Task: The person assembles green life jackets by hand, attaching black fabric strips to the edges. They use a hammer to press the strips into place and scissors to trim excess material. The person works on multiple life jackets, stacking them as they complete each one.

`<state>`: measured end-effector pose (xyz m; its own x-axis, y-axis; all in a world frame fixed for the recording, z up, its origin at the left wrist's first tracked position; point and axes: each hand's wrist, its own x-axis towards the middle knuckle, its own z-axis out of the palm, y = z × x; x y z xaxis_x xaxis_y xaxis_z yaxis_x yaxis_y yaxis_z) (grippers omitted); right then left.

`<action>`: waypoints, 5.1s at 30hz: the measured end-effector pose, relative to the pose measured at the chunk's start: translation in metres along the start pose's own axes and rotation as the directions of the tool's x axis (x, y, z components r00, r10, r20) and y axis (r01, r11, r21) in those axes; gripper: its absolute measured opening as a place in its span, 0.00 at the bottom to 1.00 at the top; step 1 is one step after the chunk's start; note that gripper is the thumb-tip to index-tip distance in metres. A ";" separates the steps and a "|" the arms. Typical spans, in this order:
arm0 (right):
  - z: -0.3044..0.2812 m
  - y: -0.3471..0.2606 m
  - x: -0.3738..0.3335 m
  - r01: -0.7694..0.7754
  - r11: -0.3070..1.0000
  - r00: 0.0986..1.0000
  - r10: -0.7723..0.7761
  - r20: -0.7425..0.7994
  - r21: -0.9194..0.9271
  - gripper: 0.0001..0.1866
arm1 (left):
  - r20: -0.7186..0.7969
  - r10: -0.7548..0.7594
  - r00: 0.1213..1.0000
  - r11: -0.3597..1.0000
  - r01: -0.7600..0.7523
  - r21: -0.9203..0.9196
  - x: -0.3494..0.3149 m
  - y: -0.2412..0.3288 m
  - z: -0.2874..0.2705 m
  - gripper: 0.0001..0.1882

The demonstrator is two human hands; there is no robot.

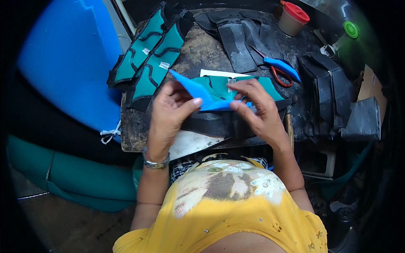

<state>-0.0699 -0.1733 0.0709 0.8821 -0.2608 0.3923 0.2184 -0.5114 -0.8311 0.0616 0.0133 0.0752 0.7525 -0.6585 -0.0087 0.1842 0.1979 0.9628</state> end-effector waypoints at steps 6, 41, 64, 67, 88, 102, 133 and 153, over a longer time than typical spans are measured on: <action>-0.017 -0.009 -0.002 -0.096 0.995 0.994 0.095 -0.059 -0.009 0.17 | 0.210 0.209 0.955 0.820 -0.288 0.494 0.010 -0.038 0.041 0.19; -0.049 0.028 -0.006 -0.195 0.924 0.977 0.214 0.023 -0.330 0.06 | 0.513 0.367 0.776 -0.108 -0.512 0.852 -0.003 -0.100 0.058 0.25; -0.093 0.048 -0.025 -0.368 0.929 0.927 0.369 0.070 -0.023 0.13 | 0.548 0.364 0.754 -0.061 -0.567 0.821 -0.009 -0.101 0.054 0.30; -0.081 0.047 -0.034 -0.292 0.948 0.955 0.297 0.017 -0.128 0.11 | 0.538 0.369 0.758 -0.003 -0.578 0.816 -0.011 -0.101 0.053 0.31; -0.057 0.058 -0.051 -0.520 0.761 0.789 0.602 -0.123 0.388 0.12 | 0.494 0.374 0.785 0.100 -0.563 0.820 -0.013 -0.108 0.051 0.34; -0.055 0.035 -0.051 -0.387 0.840 0.825 0.500 -0.264 0.380 0.10 | 0.337 0.391 0.856 0.585 -0.514 0.627 -0.008 -0.085 0.074 0.20; -0.123 0.176 0.043 -0.207 0.417 0.959 0.264 -0.100 -0.885 0.37 | 0.318 -0.210 0.925 0.939 0.281 -0.198 0.003 -0.077 0.070 0.19; -0.137 0.005 -0.025 -0.281 0.913 0.844 0.382 0.377 -0.297 0.47 | 0.398 -0.161 0.903 0.980 0.194 -0.046 0.038 -0.021 0.068 0.13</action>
<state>-0.1482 -0.2813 0.1108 0.9850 -0.1071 -0.1354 -0.1725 -0.6367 -0.7516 0.0436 -0.0651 0.0729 0.3989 -0.9153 -0.0550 0.3560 0.0993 0.9292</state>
